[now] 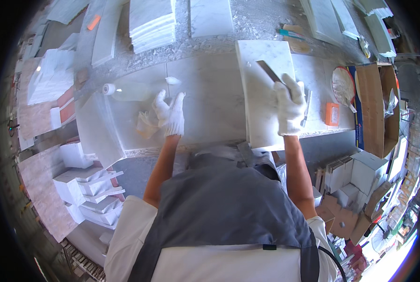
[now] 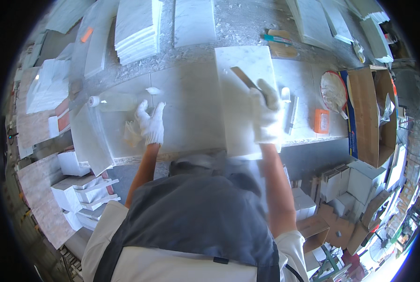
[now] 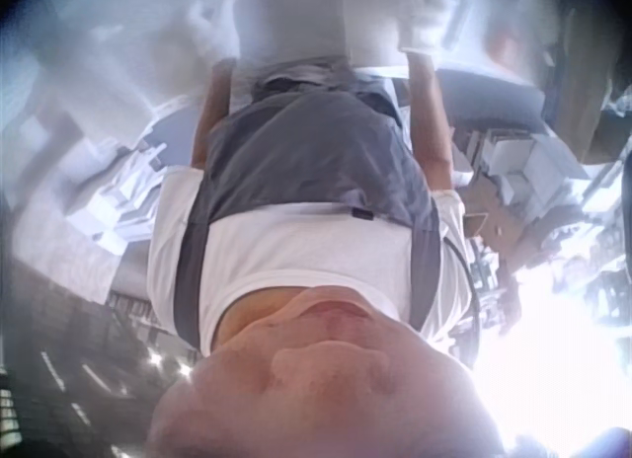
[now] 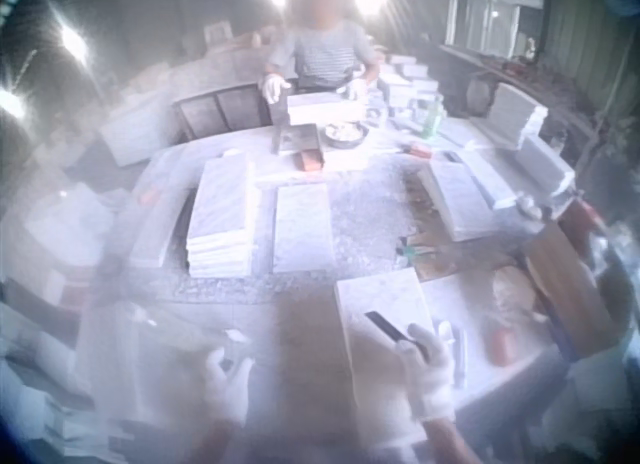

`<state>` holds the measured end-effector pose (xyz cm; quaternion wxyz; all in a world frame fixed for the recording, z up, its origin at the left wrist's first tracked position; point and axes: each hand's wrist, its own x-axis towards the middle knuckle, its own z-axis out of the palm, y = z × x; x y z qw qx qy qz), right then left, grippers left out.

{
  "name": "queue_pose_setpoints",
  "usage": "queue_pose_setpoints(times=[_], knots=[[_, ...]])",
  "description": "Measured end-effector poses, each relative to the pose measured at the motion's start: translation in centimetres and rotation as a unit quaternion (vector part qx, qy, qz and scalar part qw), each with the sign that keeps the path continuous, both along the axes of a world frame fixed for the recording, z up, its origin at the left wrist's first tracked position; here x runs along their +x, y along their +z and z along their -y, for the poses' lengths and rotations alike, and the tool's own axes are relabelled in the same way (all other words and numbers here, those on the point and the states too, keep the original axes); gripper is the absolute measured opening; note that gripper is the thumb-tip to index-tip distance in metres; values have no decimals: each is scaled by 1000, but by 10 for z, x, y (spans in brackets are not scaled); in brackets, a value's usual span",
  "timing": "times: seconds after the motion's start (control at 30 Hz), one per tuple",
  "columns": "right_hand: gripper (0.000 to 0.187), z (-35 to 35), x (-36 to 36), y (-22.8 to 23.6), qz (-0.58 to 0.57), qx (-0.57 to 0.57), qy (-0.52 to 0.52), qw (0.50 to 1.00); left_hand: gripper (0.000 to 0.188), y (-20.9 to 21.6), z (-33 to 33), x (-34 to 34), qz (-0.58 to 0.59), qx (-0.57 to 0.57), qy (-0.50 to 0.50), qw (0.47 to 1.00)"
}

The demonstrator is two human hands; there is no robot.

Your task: The person retrieves a stack of white rectangular stone tiles from a rack, places them on a workbench, and then uses a small metal scraper to scrape and smooth the edges of a single tile. The person repeatedly scrapes different edges of the tile while holding it steady with the other hand.

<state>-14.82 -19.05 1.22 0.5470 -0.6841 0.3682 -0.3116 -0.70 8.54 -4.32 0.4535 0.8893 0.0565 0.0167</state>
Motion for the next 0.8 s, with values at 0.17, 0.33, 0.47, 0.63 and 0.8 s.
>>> queue_pose_setpoints(times=[0.17,0.33,0.47,0.63,0.8], knots=[[40,7,-42,17,216,532,87,814,84,-5,-14,32,-19,55,-37,998],[28,-19,-74,8,184,634,166,733,74,-16,-20,61,-11,44,-146,988],[23,-24,-70,12,143,605,90,778,58,-21,-12,73,-38,35,-155,987],[35,-2,-42,28,-13,229,210,950,38,-6,10,54,-24,-132,-123,983],[42,7,-12,35,-151,27,212,965,41,19,36,31,-45,-295,-216,930]])
